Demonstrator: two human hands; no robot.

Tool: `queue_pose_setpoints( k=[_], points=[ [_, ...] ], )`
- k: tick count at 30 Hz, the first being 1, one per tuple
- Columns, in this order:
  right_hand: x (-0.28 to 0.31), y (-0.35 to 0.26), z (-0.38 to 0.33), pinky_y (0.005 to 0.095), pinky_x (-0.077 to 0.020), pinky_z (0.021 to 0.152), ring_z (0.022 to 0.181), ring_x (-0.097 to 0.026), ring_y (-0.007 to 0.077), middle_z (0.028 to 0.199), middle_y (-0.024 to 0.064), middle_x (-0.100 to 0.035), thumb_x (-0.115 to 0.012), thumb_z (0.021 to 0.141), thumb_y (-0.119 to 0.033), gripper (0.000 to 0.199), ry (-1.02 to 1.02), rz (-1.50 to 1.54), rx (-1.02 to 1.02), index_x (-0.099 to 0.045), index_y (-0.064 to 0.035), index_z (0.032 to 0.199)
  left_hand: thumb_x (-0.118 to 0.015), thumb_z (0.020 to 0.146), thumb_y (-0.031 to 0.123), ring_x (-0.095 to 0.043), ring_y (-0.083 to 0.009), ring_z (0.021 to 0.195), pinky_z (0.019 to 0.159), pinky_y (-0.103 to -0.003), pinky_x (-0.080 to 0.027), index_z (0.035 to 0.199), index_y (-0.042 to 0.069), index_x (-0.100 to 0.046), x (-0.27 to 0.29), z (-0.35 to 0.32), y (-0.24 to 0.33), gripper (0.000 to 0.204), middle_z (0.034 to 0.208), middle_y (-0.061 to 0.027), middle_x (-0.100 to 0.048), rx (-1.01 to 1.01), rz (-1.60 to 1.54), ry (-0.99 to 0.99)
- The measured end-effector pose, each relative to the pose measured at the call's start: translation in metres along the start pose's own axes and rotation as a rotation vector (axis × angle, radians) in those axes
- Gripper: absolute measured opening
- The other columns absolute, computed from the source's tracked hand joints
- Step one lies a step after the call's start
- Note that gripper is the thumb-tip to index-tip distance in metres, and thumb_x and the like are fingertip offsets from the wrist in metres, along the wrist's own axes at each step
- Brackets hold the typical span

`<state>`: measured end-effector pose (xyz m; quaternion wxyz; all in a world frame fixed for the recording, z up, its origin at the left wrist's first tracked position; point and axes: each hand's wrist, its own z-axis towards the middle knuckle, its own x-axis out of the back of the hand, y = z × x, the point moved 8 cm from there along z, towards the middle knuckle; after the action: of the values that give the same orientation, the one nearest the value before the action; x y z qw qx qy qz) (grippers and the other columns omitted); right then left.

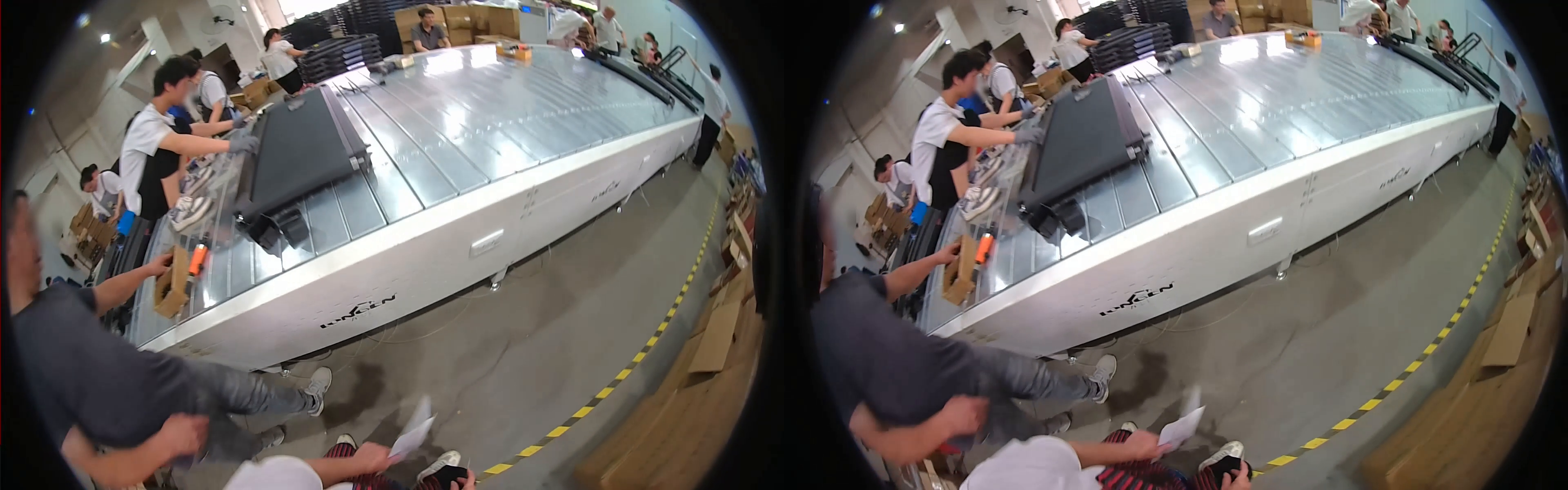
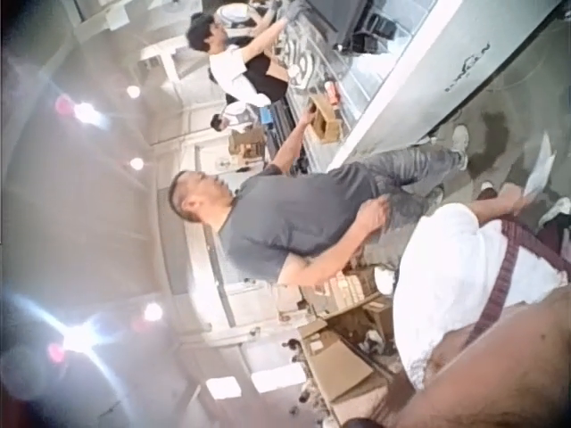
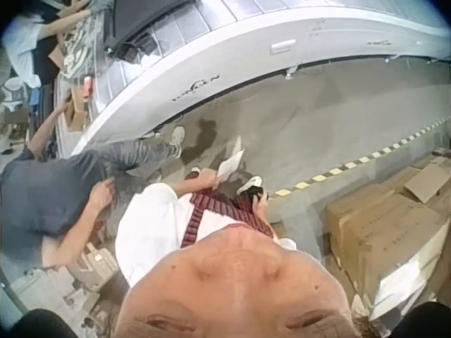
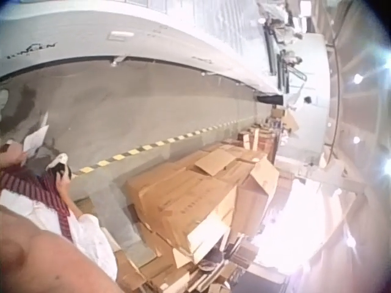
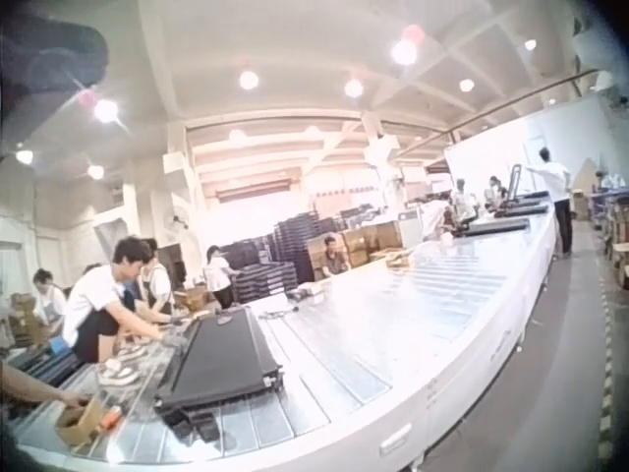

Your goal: Applying identification and QR code labels to treadmills on an assembly line.

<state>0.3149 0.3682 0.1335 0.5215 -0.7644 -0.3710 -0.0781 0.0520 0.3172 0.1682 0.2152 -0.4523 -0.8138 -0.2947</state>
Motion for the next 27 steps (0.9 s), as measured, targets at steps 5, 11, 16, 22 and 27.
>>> queue_pose_setpoints(
  k=[5,11,16,22,27],
  points=[
    [0.177,-0.025,-0.007,0.0372,-0.0442,0.07,0.078,-0.058,0.0311,0.085,0.0178,-0.059,-0.054,0.079,-0.017,0.047,0.225,0.015,-0.049,-0.038,-0.0076,0.122,-0.034,0.079,0.059,-0.059,-0.0354,0.066,0.058,-0.042,-0.047,0.065,0.001,-0.062,0.14,-0.018,0.134,0.066,0.066,-0.0193,-0.059,-0.084,0.067,0.185],
    [0.357,0.059,0.09,0.0331,-0.0457,0.045,0.051,-0.056,0.0214,0.061,0.0132,-0.054,-0.052,0.066,0.0,0.043,0.6,0.319,-0.223,-0.038,-0.0003,0.107,-0.037,0.079,0.055,-0.06,-0.0351,0.067,0.06,-0.043,-0.046,0.066,0.006,-0.064,0.219,0.015,0.179,0.058,0.069,-0.0168,-0.061,-0.038,0.066,0.36],
    [0.416,0.133,0.14,0.0389,-0.0475,0.066,0.071,-0.059,0.0236,0.074,0.0124,-0.056,-0.056,0.061,-0.002,0.043,0.718,0.24,-0.356,-0.046,-0.0007,0.103,-0.05,0.075,0.051,-0.057,-0.0335,0.05,0.047,-0.044,-0.044,0.051,0.003,-0.059,0.234,0.111,0.155,0.054,0.053,-0.0157,-0.056,-0.082,0.138,0.666],
    [0.419,0.128,0.151,0.0352,-0.0453,0.074,0.084,-0.056,0.0258,0.095,0.0157,-0.056,-0.054,0.071,-0.008,0.027,0.487,0.067,-0.506,-0.052,0.0012,0.096,-0.047,0.076,0.048,-0.058,-0.0335,0.054,0.05,-0.044,-0.045,0.057,0.005,-0.061,0.36,0.211,0.263,0.05,0.056,-0.0159,-0.058,-0.215,0.121,0.656],
    [0.467,0.119,0.191,0.033,-0.0443,0.076,0.09,-0.054,0.0264,0.102,0.0149,-0.055,-0.053,0.078,-0.011,0.017,0.355,0.049,-0.646,-0.054,0.0015,0.09,-0.048,0.076,0.044,-0.058,-0.0336,0.054,0.051,-0.044,-0.046,0.059,0.005,-0.061,0.448,0.292,0.368,0.045,0.058,-0.0157,-0.058,-0.338,0.188,0.612]
  ],
)
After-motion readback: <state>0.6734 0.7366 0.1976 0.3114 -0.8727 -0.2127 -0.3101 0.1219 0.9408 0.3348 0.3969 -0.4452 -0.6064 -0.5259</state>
